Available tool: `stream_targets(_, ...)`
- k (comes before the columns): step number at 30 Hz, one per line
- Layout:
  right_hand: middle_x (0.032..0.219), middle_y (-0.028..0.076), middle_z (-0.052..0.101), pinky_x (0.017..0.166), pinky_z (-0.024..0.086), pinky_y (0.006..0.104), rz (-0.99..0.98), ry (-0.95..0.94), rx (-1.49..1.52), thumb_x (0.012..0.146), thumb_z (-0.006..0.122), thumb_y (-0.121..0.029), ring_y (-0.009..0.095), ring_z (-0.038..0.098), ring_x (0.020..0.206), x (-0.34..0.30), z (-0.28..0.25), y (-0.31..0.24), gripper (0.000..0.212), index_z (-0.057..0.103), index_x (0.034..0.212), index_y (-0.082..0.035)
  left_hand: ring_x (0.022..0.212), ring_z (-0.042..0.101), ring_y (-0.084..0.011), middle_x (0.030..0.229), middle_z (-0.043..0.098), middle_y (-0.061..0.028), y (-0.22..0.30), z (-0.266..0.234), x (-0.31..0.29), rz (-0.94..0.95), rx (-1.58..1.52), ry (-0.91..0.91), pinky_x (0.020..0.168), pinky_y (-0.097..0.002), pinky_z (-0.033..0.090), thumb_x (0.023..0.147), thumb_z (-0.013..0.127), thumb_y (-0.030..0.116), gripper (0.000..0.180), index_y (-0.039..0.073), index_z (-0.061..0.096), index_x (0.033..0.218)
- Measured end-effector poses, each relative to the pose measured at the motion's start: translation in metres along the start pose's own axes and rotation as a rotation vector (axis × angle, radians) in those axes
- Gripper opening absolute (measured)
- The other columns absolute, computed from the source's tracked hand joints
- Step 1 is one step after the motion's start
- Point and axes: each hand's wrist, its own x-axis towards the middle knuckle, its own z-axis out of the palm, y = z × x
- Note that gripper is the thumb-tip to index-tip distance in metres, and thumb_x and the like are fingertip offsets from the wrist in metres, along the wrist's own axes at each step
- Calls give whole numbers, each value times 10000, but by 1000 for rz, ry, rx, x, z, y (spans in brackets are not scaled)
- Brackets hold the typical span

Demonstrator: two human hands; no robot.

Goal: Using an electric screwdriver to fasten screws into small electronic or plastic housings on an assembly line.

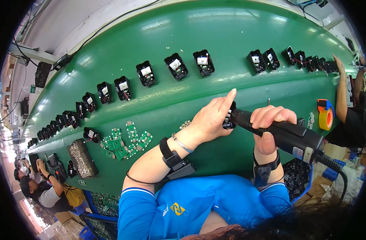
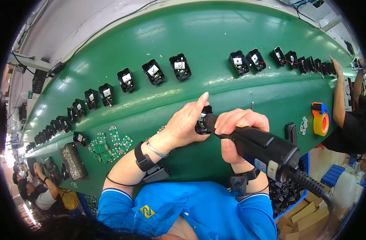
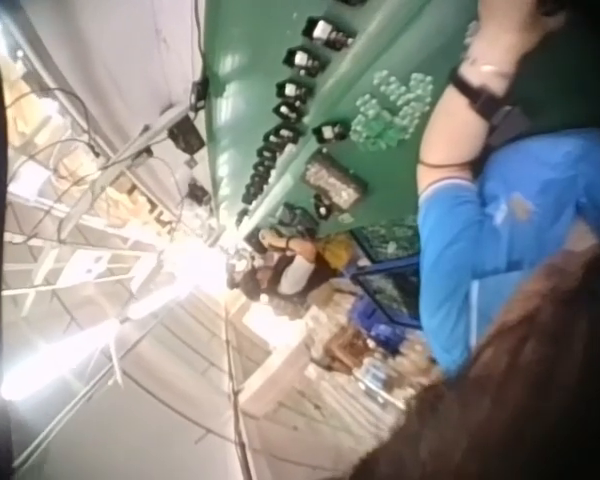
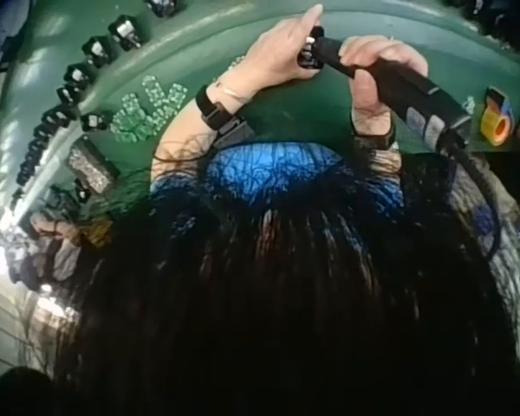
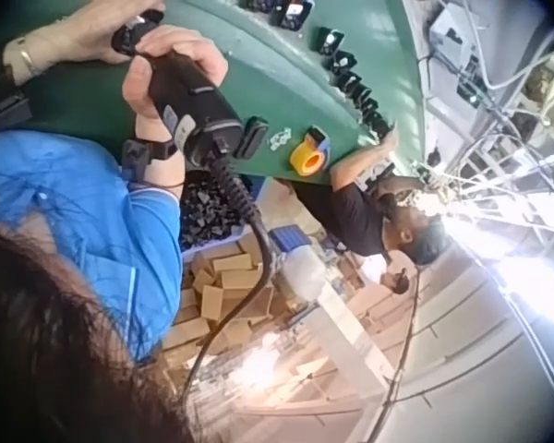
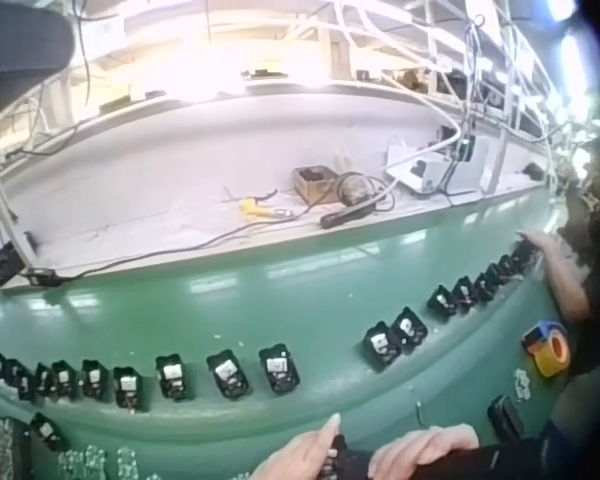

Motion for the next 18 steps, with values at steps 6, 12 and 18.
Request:
stream_targets(6, 678, 23, 441, 500, 373, 267, -21, 139, 50, 697, 616, -189, 142, 449, 548, -3, -7, -9, 392, 393, 994, -63, 944, 456, -322, 1022, 455, -163, 6, -5, 8, 8, 49, -37, 799, -355, 415, 532, 679, 89, 829, 15, 235, 1228)
stream_targets(12, 708, 20, 423, 550, 337, 257, -230, 499, 115, 685, 572, -223, 126, 416, 592, 10, -56, -49, 408, 387, 1013, -67, 1105, 341, -310, 1136, 391, -164, -16, -10, 82, 12, 420, 143, 958, -419, 229, 591, 675, 234, 737, 35, 308, 1197)
stream_targets(18, 729, 30, 419, 555, 333, 263, -162, 461, 70, 699, 556, -228, 134, 406, 613, -1, -68, -49, 414, 380, 1037, -68, 1133, 324, -274, 1120, 434, -117, -53, -6, 111, -38, 806, 69, 971, -449, 179, 574, 689, 341, 764, 41, 337, 1183)
